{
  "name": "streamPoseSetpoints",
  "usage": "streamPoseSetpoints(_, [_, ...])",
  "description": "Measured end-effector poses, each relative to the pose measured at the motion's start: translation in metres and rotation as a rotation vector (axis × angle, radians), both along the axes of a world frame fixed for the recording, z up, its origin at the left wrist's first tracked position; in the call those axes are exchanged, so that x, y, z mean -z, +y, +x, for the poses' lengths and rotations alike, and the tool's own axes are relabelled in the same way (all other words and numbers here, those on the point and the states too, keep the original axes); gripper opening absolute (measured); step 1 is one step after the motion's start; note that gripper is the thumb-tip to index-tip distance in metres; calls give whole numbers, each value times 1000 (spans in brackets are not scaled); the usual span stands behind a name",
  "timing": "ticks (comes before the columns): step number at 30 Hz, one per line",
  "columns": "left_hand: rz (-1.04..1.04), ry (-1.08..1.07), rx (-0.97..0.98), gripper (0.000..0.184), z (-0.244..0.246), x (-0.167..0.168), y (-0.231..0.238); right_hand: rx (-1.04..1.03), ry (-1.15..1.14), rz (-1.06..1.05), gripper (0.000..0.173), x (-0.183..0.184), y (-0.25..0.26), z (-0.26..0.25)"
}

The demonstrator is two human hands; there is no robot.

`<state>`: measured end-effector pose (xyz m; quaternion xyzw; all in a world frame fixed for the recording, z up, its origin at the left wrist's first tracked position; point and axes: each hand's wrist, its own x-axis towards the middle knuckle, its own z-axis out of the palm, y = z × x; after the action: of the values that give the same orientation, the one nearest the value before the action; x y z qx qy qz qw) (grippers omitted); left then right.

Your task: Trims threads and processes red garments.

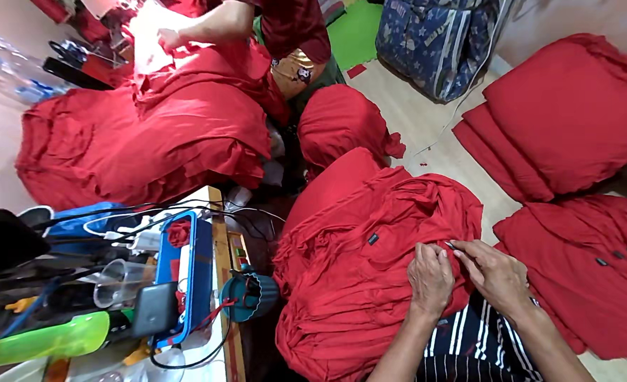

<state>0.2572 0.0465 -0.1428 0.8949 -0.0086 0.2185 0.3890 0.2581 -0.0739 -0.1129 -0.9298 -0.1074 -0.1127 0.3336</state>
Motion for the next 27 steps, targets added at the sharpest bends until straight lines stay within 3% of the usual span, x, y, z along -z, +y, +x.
streamPoseSetpoints(4, [-39, 20, 40, 13, -2, -2, 2, 81, 23, 205, 33, -4, -2, 3])
streamPoseSetpoints(9, [-245, 122, 129, 18, -4, -24, 15, 107, 31, 371, 40, -11, -11, 8])
streamPoseSetpoints(14, [-109, 134, -5, 21, 20, -51, 54, 2, 50, 349, 39, -16, 4, 3])
streamPoseSetpoints(18, [46, 254, -134, 34, 48, -48, 85, -92, 206, 247, 39, -20, 24, -3])
streamPoseSetpoints(21, [83, 292, -153, 24, 56, -37, 94, -127, 265, 125, 36, -11, 24, -3])
streamPoseSetpoints(25, [60, 83, -138, 12, 53, -30, 91, -138, 284, 143, 35, -4, 16, -1])
streamPoseSetpoints(27, [-32, 94, -60, 11, 47, -43, 89, -148, 279, 163, 36, -2, 13, 1])
